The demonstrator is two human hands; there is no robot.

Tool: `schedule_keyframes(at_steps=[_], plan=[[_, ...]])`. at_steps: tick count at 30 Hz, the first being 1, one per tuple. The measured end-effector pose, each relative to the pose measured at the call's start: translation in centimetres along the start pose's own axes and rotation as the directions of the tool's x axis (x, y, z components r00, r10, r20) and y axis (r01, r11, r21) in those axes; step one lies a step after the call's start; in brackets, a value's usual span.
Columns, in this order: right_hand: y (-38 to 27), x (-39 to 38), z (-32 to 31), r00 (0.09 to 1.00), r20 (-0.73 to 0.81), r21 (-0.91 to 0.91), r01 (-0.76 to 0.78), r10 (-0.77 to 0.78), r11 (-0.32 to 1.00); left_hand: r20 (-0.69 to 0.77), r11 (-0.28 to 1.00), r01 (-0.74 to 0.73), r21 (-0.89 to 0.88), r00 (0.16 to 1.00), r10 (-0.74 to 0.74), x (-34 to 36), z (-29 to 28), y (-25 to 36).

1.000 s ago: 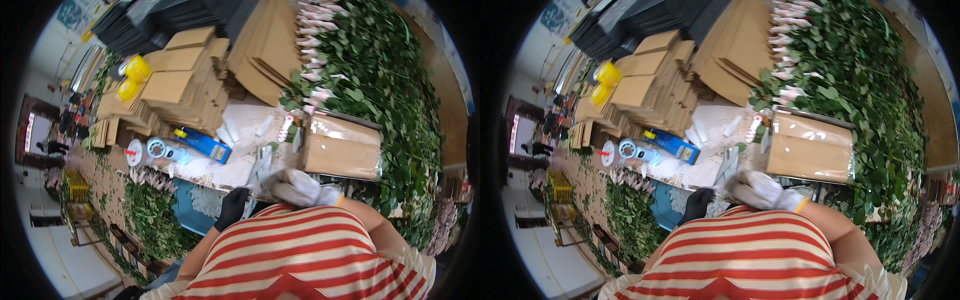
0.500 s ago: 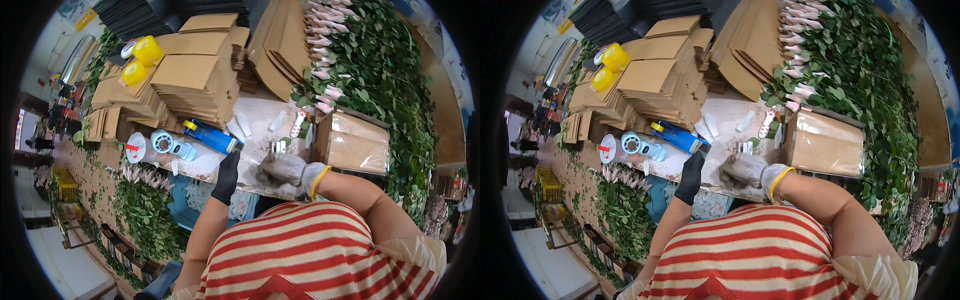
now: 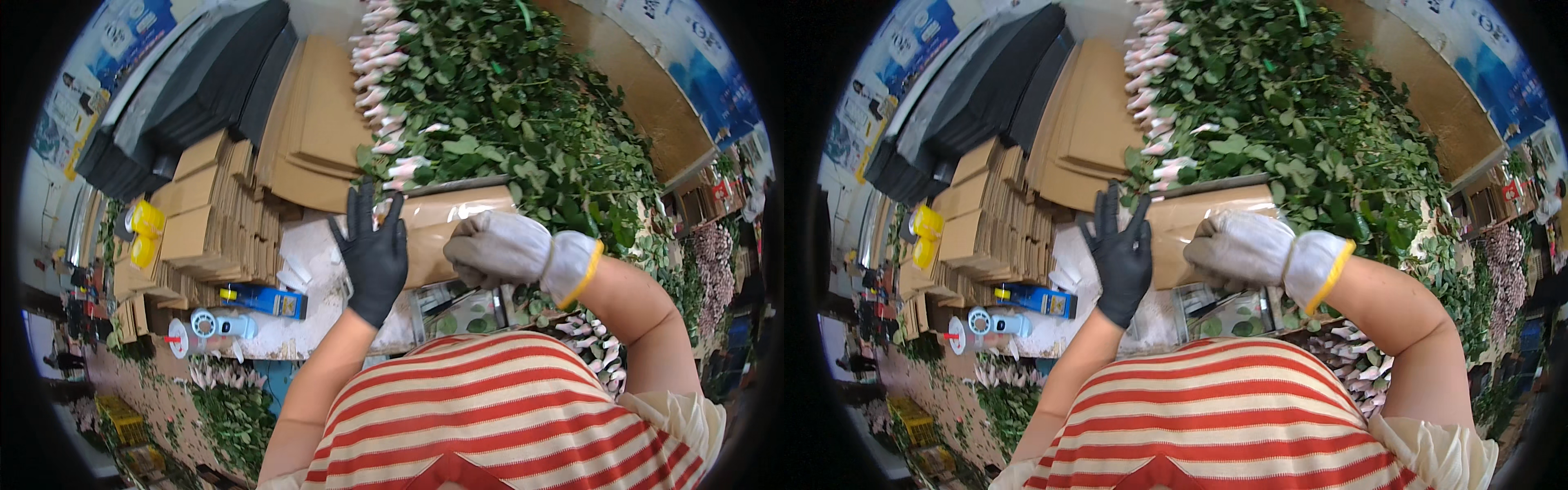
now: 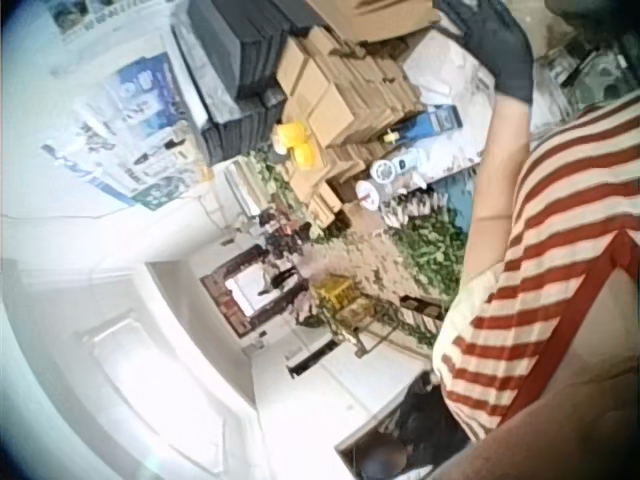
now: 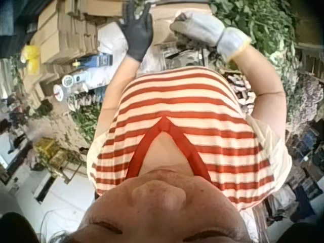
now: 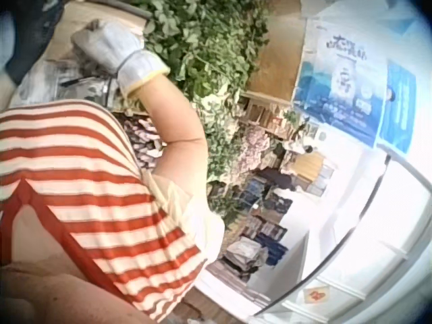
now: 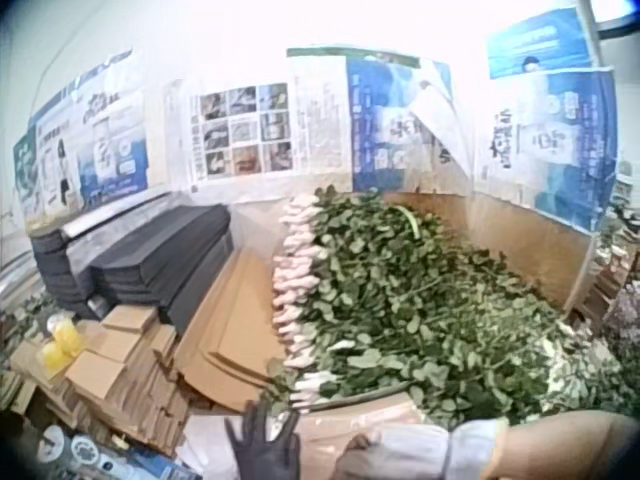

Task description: The person arranges pink roses and green foliage into a cardboard box, repeatedly picking up stems, placing them into the box, and adjusting their positions. The person also uses a handheld device to scan the box during the process.

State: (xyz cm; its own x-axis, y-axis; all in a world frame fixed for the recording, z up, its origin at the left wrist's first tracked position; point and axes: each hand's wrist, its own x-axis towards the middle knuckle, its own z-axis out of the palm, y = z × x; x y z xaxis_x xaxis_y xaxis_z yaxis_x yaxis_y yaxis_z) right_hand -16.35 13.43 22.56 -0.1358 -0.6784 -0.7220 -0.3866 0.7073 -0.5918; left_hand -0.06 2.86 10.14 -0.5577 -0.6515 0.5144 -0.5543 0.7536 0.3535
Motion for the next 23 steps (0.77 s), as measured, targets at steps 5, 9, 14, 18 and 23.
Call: schedule_keyframes(at_steps=[5, 9, 14, 18, 23], plan=[[5.6, 6.3, -3.1, 0.95, 0.032, -0.657, 0.253, -0.309, 0.71, 0.107, 0.993, 0.014, 0.114, 0.994, -0.027, 0.6, 6.8, 1.2], [8.0, 2.9, -6.9, 0.897, 0.118, -0.827, 0.327, -0.426, 0.458, 0.318, 0.755, 0.408, -0.514, 0.907, -0.275, 0.8, 7.8, -2.6], [4.6, 0.2, -5.5, 0.543, 0.056, -0.789, 0.538, -0.838, 0.296, 0.727, -0.107, 0.736, -0.668, 0.616, -0.304, 1.0, 8.5, -5.4], [5.8, 7.8, 0.3, 0.368, -0.038, -0.827, 0.51, -0.929, 0.236, 0.707, 0.275, 0.721, -0.636, 0.687, -0.165, 2.1, 8.5, -7.2], [-0.3, 3.5, -1.3, 0.313, -0.15, -0.644, 0.689, -0.938, 0.333, 0.512, 0.632, 0.543, -0.553, 0.82, -0.256, -0.5, 5.4, -12.2]])
